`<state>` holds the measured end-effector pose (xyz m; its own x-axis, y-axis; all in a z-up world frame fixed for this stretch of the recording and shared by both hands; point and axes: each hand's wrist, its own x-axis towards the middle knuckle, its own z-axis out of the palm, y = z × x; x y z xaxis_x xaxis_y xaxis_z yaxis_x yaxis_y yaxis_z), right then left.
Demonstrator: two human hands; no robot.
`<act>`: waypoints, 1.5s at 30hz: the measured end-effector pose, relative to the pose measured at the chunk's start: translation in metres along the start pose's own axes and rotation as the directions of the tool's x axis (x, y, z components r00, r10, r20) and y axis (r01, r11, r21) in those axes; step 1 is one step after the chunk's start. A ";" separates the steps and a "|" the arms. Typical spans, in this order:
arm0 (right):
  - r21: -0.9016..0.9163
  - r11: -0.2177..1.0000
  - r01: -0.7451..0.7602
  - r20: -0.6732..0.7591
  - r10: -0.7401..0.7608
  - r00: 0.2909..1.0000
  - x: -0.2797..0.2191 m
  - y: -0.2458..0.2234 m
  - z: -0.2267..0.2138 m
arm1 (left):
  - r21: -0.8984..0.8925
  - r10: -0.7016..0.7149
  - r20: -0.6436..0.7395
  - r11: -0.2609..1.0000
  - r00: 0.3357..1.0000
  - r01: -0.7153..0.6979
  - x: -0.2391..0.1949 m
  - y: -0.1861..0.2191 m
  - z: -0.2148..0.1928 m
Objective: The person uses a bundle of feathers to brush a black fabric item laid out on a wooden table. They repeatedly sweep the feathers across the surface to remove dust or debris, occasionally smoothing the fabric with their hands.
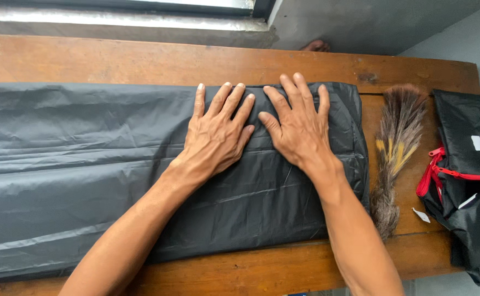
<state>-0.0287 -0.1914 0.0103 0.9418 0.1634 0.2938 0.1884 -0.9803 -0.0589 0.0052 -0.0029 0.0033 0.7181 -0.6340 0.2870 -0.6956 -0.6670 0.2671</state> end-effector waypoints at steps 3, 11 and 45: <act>0.067 0.998 -0.021 0.002 0.020 1.000 0.007 0.012 0.010 | 0.003 -0.001 0.043 1.000 0.999 0.001 0.002 -0.003 -0.002; -0.045 0.998 0.049 -0.189 -0.056 0.980 0.017 0.014 0.016 | 0.068 -0.084 0.084 0.995 0.993 0.078 0.004 0.005 -0.003; -0.051 0.997 -0.051 0.129 0.057 0.990 -0.017 0.007 -0.021 | 0.185 -0.064 -0.067 0.980 0.996 0.075 -0.040 -0.067 -0.033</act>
<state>-0.0493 -0.2031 0.0248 0.9790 0.1201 0.1645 0.1259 -0.9917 -0.0255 0.0226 0.0804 0.0038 0.7579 -0.5623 0.3308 -0.6234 -0.7736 0.1135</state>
